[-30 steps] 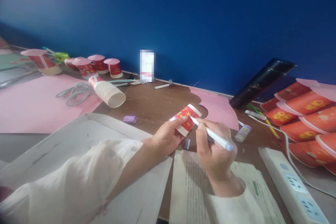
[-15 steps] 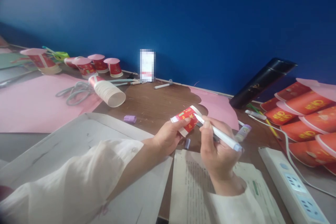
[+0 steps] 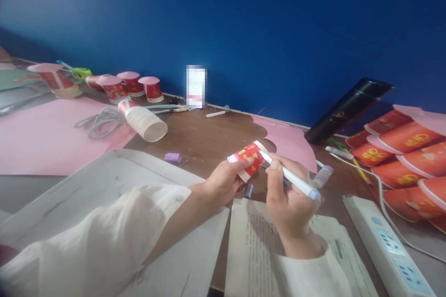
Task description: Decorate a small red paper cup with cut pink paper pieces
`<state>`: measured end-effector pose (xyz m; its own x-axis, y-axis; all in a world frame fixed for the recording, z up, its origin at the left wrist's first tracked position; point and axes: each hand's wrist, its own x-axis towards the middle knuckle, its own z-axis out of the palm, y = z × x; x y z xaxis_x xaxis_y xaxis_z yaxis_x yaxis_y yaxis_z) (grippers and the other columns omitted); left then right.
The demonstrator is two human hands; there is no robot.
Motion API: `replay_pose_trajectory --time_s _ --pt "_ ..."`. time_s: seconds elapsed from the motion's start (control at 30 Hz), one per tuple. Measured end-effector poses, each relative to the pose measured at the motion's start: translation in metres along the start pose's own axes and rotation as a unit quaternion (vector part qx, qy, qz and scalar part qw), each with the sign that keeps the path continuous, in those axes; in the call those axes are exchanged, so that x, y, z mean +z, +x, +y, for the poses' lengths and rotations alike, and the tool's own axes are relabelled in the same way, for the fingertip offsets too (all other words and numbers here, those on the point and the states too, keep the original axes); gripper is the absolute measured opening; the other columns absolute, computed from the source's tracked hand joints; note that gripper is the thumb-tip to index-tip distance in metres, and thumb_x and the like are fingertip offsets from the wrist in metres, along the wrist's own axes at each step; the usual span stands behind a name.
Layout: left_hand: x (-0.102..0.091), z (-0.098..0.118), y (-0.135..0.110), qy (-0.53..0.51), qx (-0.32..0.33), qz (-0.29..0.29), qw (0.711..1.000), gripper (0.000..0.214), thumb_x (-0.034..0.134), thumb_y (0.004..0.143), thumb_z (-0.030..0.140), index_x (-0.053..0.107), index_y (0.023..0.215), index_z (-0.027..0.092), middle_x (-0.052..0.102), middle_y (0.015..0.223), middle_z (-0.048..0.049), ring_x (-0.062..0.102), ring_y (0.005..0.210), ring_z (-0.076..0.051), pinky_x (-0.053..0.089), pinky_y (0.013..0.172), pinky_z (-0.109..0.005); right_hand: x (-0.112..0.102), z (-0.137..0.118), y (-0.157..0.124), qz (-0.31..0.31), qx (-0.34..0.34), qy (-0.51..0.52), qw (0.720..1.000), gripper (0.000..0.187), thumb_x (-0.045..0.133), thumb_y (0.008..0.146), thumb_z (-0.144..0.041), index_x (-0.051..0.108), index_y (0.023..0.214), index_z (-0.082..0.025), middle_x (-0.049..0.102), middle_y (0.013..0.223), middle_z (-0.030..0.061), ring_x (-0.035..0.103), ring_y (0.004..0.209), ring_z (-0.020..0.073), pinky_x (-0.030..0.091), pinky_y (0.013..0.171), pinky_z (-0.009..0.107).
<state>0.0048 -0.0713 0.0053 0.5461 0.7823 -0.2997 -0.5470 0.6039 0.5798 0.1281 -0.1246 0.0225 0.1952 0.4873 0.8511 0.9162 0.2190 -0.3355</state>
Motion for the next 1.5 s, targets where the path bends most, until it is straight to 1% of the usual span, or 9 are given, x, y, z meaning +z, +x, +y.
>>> replay_pose_trajectory --time_s 0.1,0.27,0.4,0.53,0.7,1.0,1.2,1.3,1.5 --pt "-0.0005 -0.0007 0.0005 0.012 0.001 -0.003 1.000 0.031 0.083 0.070 0.032 0.073 0.093 0.013 0.068 0.078 -0.0057 0.059 0.067 -0.016 0.042 0.066 -0.030 0.0013 -0.0010 -0.0005 -0.001 -0.006 0.001 1.000 0.021 0.058 0.093 -0.026 0.072 0.080 -0.018 0.072 0.068 0.0051 0.069 0.065 0.0193 0.054 0.068 0.033" --pt "-0.0022 -0.0026 0.0016 0.031 0.006 -0.013 0.999 0.032 0.083 0.071 0.033 0.073 0.094 0.014 0.069 0.084 -0.0073 0.061 0.073 -0.018 0.043 0.068 -0.030 0.0005 -0.0025 -0.0008 -0.008 -0.010 -0.006 1.000 0.021 0.058 0.094 -0.025 0.074 0.084 -0.015 0.074 0.071 0.0071 0.071 0.069 0.0202 0.055 0.068 0.032" --pt "-0.0026 -0.0030 0.0022 0.033 0.007 -0.012 0.999 0.031 0.083 0.071 0.033 0.073 0.093 0.014 0.068 0.082 -0.0064 0.060 0.071 -0.017 0.043 0.066 -0.029 0.0007 -0.0019 -0.0012 -0.007 -0.017 -0.008 1.000 0.021 0.058 0.095 -0.024 0.075 0.088 -0.014 0.074 0.071 0.0073 0.071 0.071 0.0203 0.055 0.069 0.032" --pt "-0.0026 -0.0027 0.0019 0.032 0.006 -0.013 0.999 0.032 0.084 0.070 0.034 0.072 0.093 0.015 0.067 0.078 -0.0050 0.059 0.068 -0.016 0.042 0.064 -0.029 0.0019 -0.0010 -0.0019 -0.005 -0.019 -0.013 1.000 0.021 0.058 0.095 -0.024 0.075 0.086 -0.014 0.073 0.070 0.0077 0.071 0.072 0.0209 0.055 0.069 0.032" --pt "-0.0031 -0.0031 0.0024 0.029 0.014 -0.013 0.999 0.033 0.085 0.069 0.035 0.073 0.093 0.015 0.068 0.078 -0.0054 0.059 0.069 -0.017 0.042 0.066 -0.030 0.0022 -0.0002 -0.0024 -0.007 -0.018 -0.009 1.000 0.021 0.058 0.095 -0.023 0.075 0.086 -0.014 0.075 0.074 0.0082 0.071 0.073 0.0202 0.056 0.070 0.032" --pt "-0.0028 -0.0026 0.0028 0.022 0.013 0.002 1.000 0.034 0.086 0.068 0.035 0.073 0.093 0.015 0.069 0.082 -0.0060 0.060 0.070 -0.017 0.039 0.064 -0.030 0.0016 0.0011 -0.0032 -0.011 -0.018 -0.013 1.000 0.021 0.059 0.094 -0.024 0.074 0.083 -0.016 0.075 0.076 0.0079 0.071 0.074 0.0209 0.055 0.071 0.033" --pt "-0.0020 -0.0009 0.0017 0.020 0.002 0.030 0.999 0.032 0.084 0.070 0.033 0.073 0.094 0.014 0.068 0.083 -0.0057 0.059 0.070 -0.015 0.036 0.061 -0.028 0.0020 0.0018 -0.0040 -0.014 -0.008 -0.012 1.000 0.020 0.059 0.094 -0.025 0.075 0.087 -0.014 0.075 0.076 0.0088 0.072 0.076 0.0221 0.056 0.072 0.035" --pt "-0.0013 -0.0005 0.0017 0.003 0.004 0.023 1.000 0.033 0.085 0.069 0.032 0.073 0.094 0.014 0.069 0.085 -0.0059 0.060 0.072 -0.015 0.037 0.063 -0.028 0.0016 0.0012 -0.0043 -0.014 -0.007 -0.013 1.000 0.021 0.059 0.094 -0.025 0.074 0.083 -0.015 0.075 0.075 0.0088 0.072 0.077 0.0224 0.055 0.072 0.035" --pt "0.0013 0.0021 -0.0001 -0.028 -0.003 0.018 0.999 0.032 0.085 0.069 0.029 0.072 0.092 0.013 0.069 0.082 -0.0057 0.061 0.073 -0.016 0.041 0.066 -0.029 -0.0004 0.0008 -0.0034 -0.011 -0.019 -0.010 1.000 0.022 0.059 0.094 -0.024 0.072 0.077 -0.017 0.075 0.075 0.0079 0.071 0.076 0.0210 0.055 0.072 0.033"
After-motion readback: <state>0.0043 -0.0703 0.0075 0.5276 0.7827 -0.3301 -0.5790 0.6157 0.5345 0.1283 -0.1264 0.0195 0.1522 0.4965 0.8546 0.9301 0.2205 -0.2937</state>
